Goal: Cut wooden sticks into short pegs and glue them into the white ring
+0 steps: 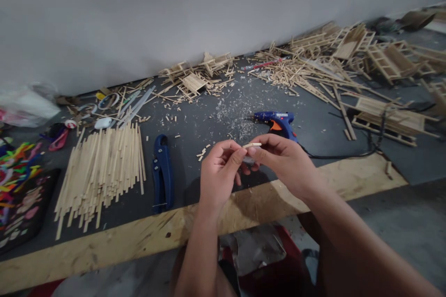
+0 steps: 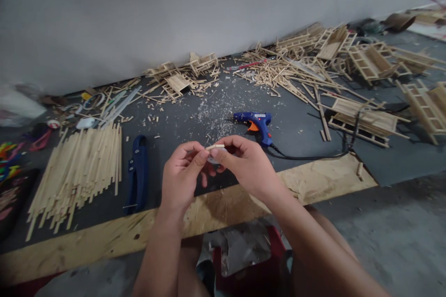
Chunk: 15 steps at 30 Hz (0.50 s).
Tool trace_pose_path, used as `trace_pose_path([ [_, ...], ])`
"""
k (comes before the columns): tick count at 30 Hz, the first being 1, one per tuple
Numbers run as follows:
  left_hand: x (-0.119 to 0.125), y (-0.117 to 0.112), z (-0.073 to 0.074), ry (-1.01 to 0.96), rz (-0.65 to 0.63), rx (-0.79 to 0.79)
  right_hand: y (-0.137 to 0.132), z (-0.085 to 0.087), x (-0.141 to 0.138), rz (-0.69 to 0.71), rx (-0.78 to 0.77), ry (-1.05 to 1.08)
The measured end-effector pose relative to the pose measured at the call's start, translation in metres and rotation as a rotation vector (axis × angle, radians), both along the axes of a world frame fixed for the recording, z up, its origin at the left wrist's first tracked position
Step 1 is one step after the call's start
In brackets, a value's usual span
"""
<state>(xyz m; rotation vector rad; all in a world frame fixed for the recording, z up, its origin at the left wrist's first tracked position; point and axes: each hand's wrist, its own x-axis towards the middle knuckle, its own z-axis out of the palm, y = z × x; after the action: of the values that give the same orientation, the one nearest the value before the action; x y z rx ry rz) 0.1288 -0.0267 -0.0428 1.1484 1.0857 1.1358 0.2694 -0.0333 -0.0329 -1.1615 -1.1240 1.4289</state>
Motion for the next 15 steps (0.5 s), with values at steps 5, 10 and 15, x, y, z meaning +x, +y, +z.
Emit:
trace_pose_path([
  [5,-0.0001,-0.0001,-0.0004,0.003,-0.010,0.036,0.0003,0.0000,-0.0016,-0.028,-0.019,0.015],
  [10,-0.0003,-0.0002,-0.0007,-0.021,-0.023,0.058,0.0001,0.0008,-0.0014,-0.028,-0.023,0.022],
  [15,-0.0022,-0.0001,-0.0006,-0.067,-0.048,0.022,-0.0001,-0.0001,-0.0013,-0.015,-0.035,0.049],
])
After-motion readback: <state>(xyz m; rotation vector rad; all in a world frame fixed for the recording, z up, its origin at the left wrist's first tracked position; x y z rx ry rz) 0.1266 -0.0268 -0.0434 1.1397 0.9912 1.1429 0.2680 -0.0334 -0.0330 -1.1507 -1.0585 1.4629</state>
